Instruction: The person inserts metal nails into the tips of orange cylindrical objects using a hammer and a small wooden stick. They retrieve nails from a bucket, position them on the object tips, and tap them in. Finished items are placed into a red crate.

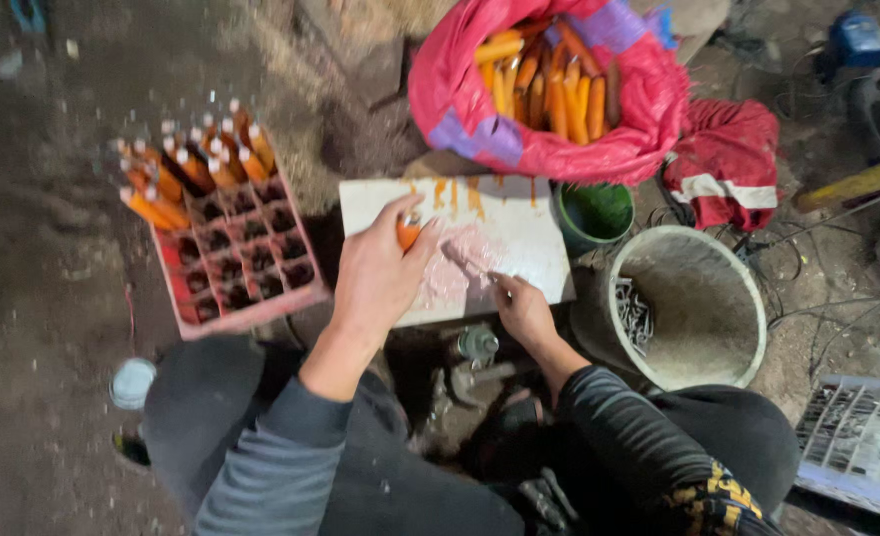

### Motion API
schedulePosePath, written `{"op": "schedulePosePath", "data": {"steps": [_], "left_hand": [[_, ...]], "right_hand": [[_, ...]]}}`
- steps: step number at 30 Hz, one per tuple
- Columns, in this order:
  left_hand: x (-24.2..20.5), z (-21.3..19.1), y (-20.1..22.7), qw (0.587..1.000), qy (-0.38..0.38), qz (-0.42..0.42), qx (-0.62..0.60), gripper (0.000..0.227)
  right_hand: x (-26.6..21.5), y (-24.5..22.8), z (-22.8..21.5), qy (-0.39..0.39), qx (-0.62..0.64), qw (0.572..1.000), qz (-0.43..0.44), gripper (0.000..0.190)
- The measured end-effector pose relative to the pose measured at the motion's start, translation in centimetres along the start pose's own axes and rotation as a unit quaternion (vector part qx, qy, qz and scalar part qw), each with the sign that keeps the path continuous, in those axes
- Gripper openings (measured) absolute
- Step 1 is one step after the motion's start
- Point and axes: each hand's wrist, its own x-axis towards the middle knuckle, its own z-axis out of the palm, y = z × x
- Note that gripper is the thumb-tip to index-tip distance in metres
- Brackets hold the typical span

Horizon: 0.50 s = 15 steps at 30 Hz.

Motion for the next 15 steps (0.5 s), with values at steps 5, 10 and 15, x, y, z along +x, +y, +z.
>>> {"op": "schedulePosePath", "data": {"steps": [5,10,15], "left_hand": [[0.0,0.2,0.1,0.998,-0.033,-0.046,-0.009,0.040],[0.2,-0.2,0.3,1.000,0.005,-0.003,-0.004,0.039],[-0.2,0.0,0.0,1.000,-0.007,-0.018,0.003,0.037]], "right_hand": [[-0.7,-0.1,0.3,-0.012,-0.066,0.998,-0.020,0.039],[-0.7,-0.1,-1.0,-0.012,-0.110,0.994,-0.021,0.039],[-0.6,-1.2,-0.4,-0.013,-0.108,0.994,-0.005,0.030]]}}
